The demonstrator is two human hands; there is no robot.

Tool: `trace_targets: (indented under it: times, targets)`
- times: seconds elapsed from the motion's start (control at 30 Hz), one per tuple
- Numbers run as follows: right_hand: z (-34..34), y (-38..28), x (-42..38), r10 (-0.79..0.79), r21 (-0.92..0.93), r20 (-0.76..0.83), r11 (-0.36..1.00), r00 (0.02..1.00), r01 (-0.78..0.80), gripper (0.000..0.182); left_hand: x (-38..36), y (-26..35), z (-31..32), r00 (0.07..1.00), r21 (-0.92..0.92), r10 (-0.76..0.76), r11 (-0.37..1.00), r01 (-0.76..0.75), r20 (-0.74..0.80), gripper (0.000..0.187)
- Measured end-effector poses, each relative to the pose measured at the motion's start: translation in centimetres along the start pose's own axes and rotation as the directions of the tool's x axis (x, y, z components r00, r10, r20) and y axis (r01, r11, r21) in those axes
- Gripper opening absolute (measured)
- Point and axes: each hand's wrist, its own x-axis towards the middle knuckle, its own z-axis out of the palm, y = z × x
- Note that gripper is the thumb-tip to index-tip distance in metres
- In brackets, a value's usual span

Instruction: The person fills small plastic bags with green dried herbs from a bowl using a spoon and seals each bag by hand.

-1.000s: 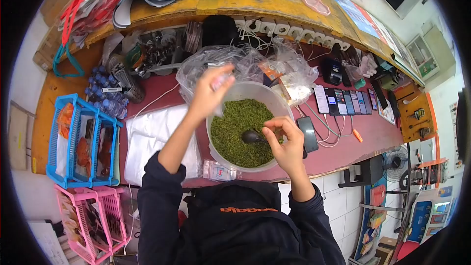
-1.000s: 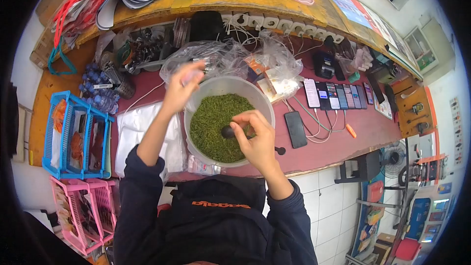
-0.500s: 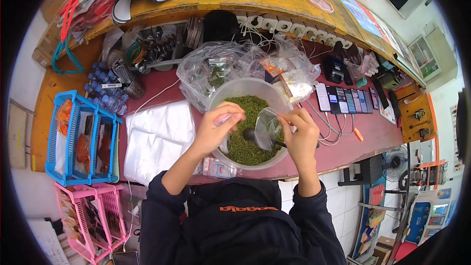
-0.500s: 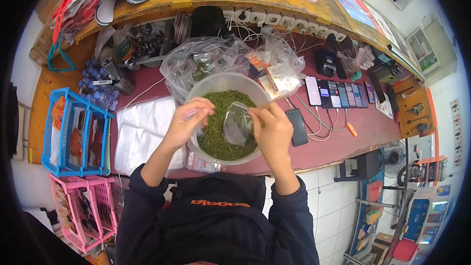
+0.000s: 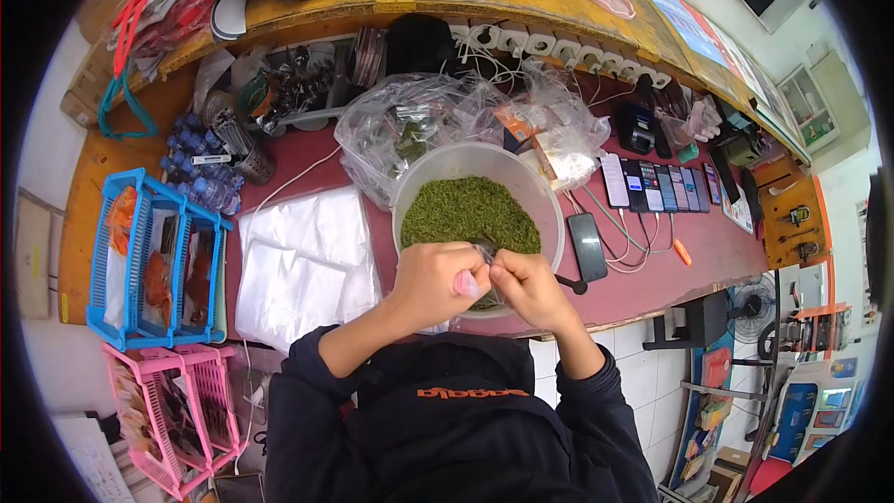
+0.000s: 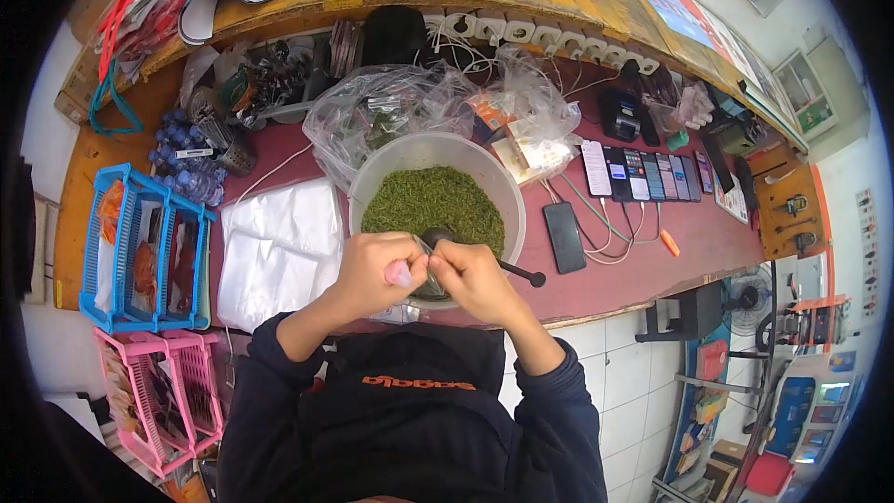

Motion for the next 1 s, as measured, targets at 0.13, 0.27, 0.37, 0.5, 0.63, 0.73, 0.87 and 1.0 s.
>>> trace_targets:
  times: [0.13,0.27,0.37,0.5,0.63,0.73,0.87,1.0]
  targets:
    - [0.0,0.1,-0.2,-0.357,-0.662,-0.120,0.724,0.926,0.194,0.014,-0.7,-0.4,0.7,0.995,0.235,0.039,0.972,-0.015,-0.097,0.014]
    - [-0.9,-0.6,-0.6,-0.198,-0.589,-0.207,0.807,0.958,0.040,0.015,0.0,0.3,-1.4,0.997,0.159,-0.068,0.985,0.071,-0.024,0.018]
    - [-1.9,-0.8,-0.7,-0.078,-0.308,-0.167,0.951,0.983,0.024,0.013,0.6,-1.5,-2.4,0.981,0.126,-0.161,0.981,0.147,0.107,0.024]
    - [-3.1,-1.9,-0.7,-0.075,-0.472,0.018,0.878,0.997,0.075,0.023,0.6,-3.6,-1.3,0.948,0.296,-0.108,0.955,0.015,0.298,0.028]
    - [-1.3,-3.0,-0.6,-0.078,-0.523,-0.081,0.852,0.994,0.024,0.033,1.1,-1.9,0.3,0.992,0.304,0.072,0.947,-0.101,0.106,0.043]
    - [-0.6,-3.6,-0.4,-0.072,-0.581,-0.121,0.814,0.990,-0.011,0.029,1.0,-2.2,0.8,0.985,0.241,0.166,0.955,-0.172,0.047,0.052]
    - [-1.3,0.2,0.8,-0.276,-0.800,-0.203,0.600,0.939,0.003,0.022,0.5,-3.4,-1.4,0.989,0.186,0.111,0.978,-0.092,-0.098,0.054]
    - [-1.1,5.2,1.3,-0.036,-0.903,-0.131,0.416,0.991,-0.104,0.012,-0.5,-4.5,-4.3,0.975,0.043,-0.113,0.991,0.124,-0.193,0.055]
